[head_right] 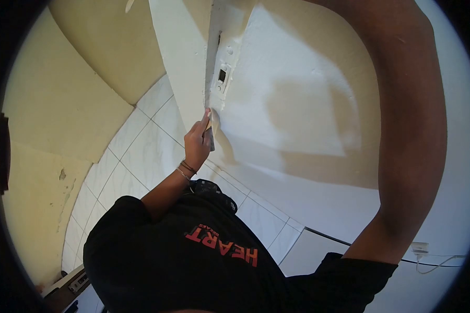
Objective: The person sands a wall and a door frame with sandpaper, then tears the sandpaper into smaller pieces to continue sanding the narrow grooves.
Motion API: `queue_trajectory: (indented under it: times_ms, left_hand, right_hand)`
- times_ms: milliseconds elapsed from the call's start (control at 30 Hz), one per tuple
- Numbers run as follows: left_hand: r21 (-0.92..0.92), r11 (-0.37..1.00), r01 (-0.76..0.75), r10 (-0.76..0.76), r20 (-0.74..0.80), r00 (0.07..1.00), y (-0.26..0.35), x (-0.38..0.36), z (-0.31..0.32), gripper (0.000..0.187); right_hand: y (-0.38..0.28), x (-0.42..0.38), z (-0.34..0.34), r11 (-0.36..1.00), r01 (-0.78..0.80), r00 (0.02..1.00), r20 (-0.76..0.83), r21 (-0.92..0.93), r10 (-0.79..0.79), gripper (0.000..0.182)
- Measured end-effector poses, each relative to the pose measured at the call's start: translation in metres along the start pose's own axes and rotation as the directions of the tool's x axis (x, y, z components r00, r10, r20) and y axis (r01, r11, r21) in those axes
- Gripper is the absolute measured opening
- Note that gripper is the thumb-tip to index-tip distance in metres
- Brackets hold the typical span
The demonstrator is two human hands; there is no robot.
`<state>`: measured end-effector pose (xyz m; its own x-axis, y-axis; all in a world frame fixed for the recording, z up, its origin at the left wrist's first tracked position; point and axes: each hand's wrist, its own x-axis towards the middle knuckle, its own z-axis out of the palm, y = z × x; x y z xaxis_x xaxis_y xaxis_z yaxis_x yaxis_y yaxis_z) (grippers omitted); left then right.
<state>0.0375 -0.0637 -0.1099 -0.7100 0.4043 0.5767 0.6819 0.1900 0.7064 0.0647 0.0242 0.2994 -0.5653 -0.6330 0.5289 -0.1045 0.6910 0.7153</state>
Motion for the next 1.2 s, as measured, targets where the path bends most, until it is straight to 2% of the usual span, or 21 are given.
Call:
queue_trajectory:
  times_ms: [67,167,200,267,400,467,500,567,633,700,733,800,867,900,1033,1100,1133,1167,1200]
  left_hand:
    - [-0.059,0.998,-0.019,0.017,-0.031,0.999,0.01,0.011,-0.005,0.071]
    - [0.017,0.999,-0.049,0.05,-0.068,0.996,0.004,0.019,0.003,0.073]
    - [0.052,0.998,-0.046,0.048,-0.048,0.998,-0.008,0.008,0.013,0.073]
    - [0.091,0.996,-0.013,0.01,0.025,1.0,-0.032,-0.018,0.025,0.074]
    - [0.094,0.995,0.036,-0.049,0.137,0.989,-0.021,-0.018,0.001,0.072]
    - [0.077,0.995,-0.063,0.062,0.007,0.998,-0.007,0.001,-0.009,0.069]
    - [0.079,0.995,-0.06,0.06,0.01,0.998,-0.01,0.006,-0.007,0.069]
    - [0.206,0.973,-0.103,0.107,-0.007,0.994,-0.017,0.014,-0.001,0.067]
    - [0.226,0.967,-0.116,0.123,-0.019,0.992,-0.032,0.0,0.012,0.067]
    - [0.231,0.973,-0.003,-0.013,0.068,0.998,-0.031,-0.012,0.011,0.066]
    - [0.235,0.972,-0.002,-0.015,0.07,0.997,-0.028,-0.015,0.006,0.066]
    - [0.089,0.996,0.007,-0.009,0.02,1.0,-0.016,-0.007,0.0,0.067]
    - [0.078,0.997,-0.004,0.005,-0.011,1.0,-0.001,0.007,-0.006,0.067]
    - [0.068,0.997,-0.025,0.028,-0.046,0.999,0.001,0.012,-0.008,0.068]
    - [0.195,0.979,-0.061,0.06,0.014,0.998,-0.042,-0.019,0.011,0.068]
    - [0.161,0.983,0.084,-0.101,0.102,0.99,-0.033,-0.029,0.005,0.069]
    - [0.119,0.993,0.024,-0.033,0.076,0.997,-0.028,-0.026,0.001,0.07]
    - [0.119,0.993,0.023,-0.033,0.082,0.996,-0.024,-0.021,0.0,0.07]
    - [0.092,0.996,-0.012,0.009,0.031,0.999,-0.011,-0.011,-0.003,0.07]
  right_hand:
    - [0.015,-0.001,0.015,0.998,0.039,0.999,-0.012,-0.053,-0.04,0.027]
    - [0.011,-0.002,0.013,0.997,0.016,1.0,-0.003,-0.082,-0.017,0.026]
    - [0.01,-0.002,0.014,0.996,0.019,1.0,-0.005,-0.085,-0.019,0.026]
    - [0.008,-0.007,0.017,0.993,0.062,0.991,-0.117,-0.096,-0.073,0.025]
    - [0.016,-0.002,0.019,0.997,0.052,0.998,-0.038,-0.059,-0.054,0.024]
    - [0.016,-0.001,0.025,0.974,0.057,0.995,-0.093,0.217,-0.038,0.024]
    - [0.015,-0.003,0.025,0.974,0.054,0.995,-0.092,0.221,-0.035,0.024]
    - [0.014,-0.004,0.022,0.997,0.059,0.993,-0.107,0.057,-0.053,0.024]
    - [0.015,-0.005,0.021,0.993,0.091,0.989,-0.123,0.073,-0.082,0.024]
    - [0.016,-0.005,0.021,0.989,0.118,0.985,-0.14,0.091,-0.105,0.023]
    - [0.015,-0.005,0.022,0.992,0.104,0.989,-0.113,0.077,-0.095,0.023]
    - [0.016,-0.004,0.022,0.994,0.094,0.992,-0.091,0.054,-0.089,0.023]
    - [0.012,-0.005,0.024,0.975,0.023,0.998,-0.067,0.221,-0.008,0.023]
    - [0.011,-0.005,0.024,0.975,0.018,0.998,-0.067,0.223,-0.003,0.023]
    - [0.01,-0.005,0.013,0.997,0.045,0.999,-0.007,0.058,-0.044,0.023]
    - [0.008,-0.005,0.009,0.997,0.071,0.997,0.017,-0.008,-0.071,0.023]
    - [0.007,-0.004,0.009,0.992,0.085,0.996,0.012,-0.095,-0.084,0.024]
    - [0.006,-0.006,0.01,0.98,0.092,0.996,0.011,-0.174,-0.091,0.025]
    - [0.007,-0.007,0.013,0.983,0.085,0.996,0.019,-0.166,-0.083,0.025]
